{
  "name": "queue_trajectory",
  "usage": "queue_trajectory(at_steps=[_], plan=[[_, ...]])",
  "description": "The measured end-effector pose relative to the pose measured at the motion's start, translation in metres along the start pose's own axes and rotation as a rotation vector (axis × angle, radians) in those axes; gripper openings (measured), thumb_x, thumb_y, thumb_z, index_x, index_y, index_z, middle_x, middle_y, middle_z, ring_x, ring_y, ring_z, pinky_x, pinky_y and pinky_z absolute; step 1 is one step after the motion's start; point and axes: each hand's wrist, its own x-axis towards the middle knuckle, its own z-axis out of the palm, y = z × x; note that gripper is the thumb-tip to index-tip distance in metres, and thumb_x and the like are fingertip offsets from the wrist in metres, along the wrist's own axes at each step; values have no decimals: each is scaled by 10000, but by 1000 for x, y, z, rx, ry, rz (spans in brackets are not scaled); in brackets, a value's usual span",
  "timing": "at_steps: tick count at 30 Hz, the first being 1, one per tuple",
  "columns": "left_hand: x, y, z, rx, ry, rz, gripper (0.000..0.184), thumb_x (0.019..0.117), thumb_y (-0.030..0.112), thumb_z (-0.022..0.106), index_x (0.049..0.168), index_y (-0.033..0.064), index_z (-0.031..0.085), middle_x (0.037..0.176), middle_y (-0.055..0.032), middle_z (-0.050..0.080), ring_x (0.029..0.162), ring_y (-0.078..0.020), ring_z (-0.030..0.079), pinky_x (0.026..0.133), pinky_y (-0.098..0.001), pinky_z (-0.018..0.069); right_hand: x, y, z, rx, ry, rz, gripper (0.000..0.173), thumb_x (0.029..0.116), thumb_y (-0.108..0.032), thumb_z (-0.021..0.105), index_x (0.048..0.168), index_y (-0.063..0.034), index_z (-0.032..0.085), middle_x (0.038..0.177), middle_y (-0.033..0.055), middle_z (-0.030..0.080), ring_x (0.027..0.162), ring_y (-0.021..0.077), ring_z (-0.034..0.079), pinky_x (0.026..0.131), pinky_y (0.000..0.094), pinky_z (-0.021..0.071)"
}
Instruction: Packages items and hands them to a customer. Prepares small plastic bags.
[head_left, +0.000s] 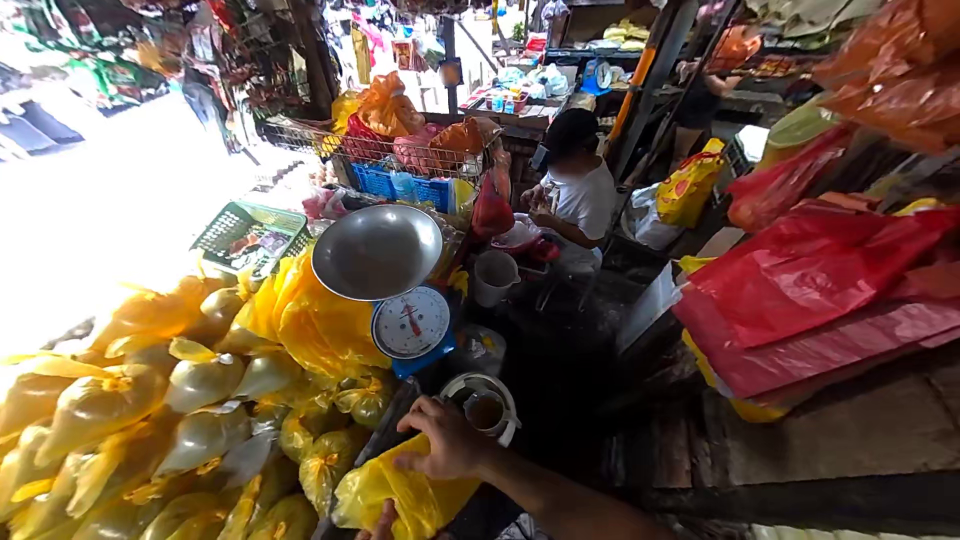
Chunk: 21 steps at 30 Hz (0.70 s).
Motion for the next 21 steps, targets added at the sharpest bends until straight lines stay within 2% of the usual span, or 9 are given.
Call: queue_trajectory(at_steps=[2, 5, 7, 9, 11, 13, 15, 17, 21], plan=[[2, 5, 7, 27, 26, 98, 186, 1057, 209, 556, 1161, 62, 603, 966, -51, 745, 887, -166, 728, 829, -413, 621, -10, -18, -8, -4, 169, 53, 554, 901, -703, 623, 1064, -180, 706, 1033, 22, 650, 1004, 176, 631, 885, 410, 555], [-1, 16, 18, 44, -54, 186, 139, 1038, 130, 571, 1140, 70, 645, 965, -48, 748, 872, -158, 723, 826, -399, 619, -28, -42, -19, 76, 91, 115, 725, 812, -808, 635, 1000, -109, 657, 861, 47, 641, 781, 187, 643, 685, 425, 556], [-1, 17, 21, 13, -158, 184, 155, 1031, 193, 597, 1080, 107, 717, 964, -50, 760, 881, -155, 722, 826, -385, 611, -38, -49, -14, 17, 14, 154, 799, 726, -851, 675, 1045, -119, 636, 877, 53, 656, 780, 203, 658, 655, 463, 553], [1, 21, 31, -12, -228, 149, 360, 1064, 415, 508, 1056, 135, 733, 963, -51, 758, 894, -172, 729, 832, -405, 618, -41, -53, -14, -14, 22, 208, 828, 698, -774, 765, 1178, -114, 627, 1016, 74, 710, 915, 226, 708, 758, 510, 593], [3, 29, 45, 6, -225, 151, 526, 1086, 482, 399, 1150, 42, 681, 1029, -147, 755, 901, -270, 749, 793, -488, 639, -40, -55, -20, 67, 98, 248, 702, 739, -559, 857, 1233, -119, 623, 1052, 77, 732, 972, 233, 719, 839, 521, 602], [7, 39, 54, 75, -199, 204, 467, 1097, 386, 434, 1170, -10, 670, 1053, -191, 734, 883, -312, 743, 768, -512, 644, -36, -53, -28, 156, 184, 227, 501, 828, -401, 837, 1198, -104, 677, 1013, 69, 751, 947, 206, 731, 862, 484, 614], [9, 51, 63, 143, -182, 259, 366, 1089, 279, 499, 1203, -31, 656, 1065, -213, 720, 904, -337, 733, 802, -528, 636, -33, -50, -37, 218, 246, 176, 337, 927, -358, 750, 1115, -79, 726, 949, 52, 759, 889, 155, 737, 836, 408, 623], [9, 63, 74, 169, -157, 311, 363, 1076, 249, 538, 1278, -46, 601, 1106, -231, 707, 935, -366, 729, 806, -538, 640, -32, -44, -44, 277, 278, 113, 293, 1003, -307, 648, 1096, -46, 744, 916, 53, 759, 849, 129, 734, 807, 369, 625], [17, 73, 107, 269, -13, 368, 620, 966, 409, 707, 1402, 20, 502, 1164, -164, 698, 943, -322, 738, 718, -486, 671, -33, -27, -58, 410, 227, 23, 280, 1048, -249, 535, 1004, -63, 740, 812, 8, 720, 762, 84, 700, 715, 327, 608]])
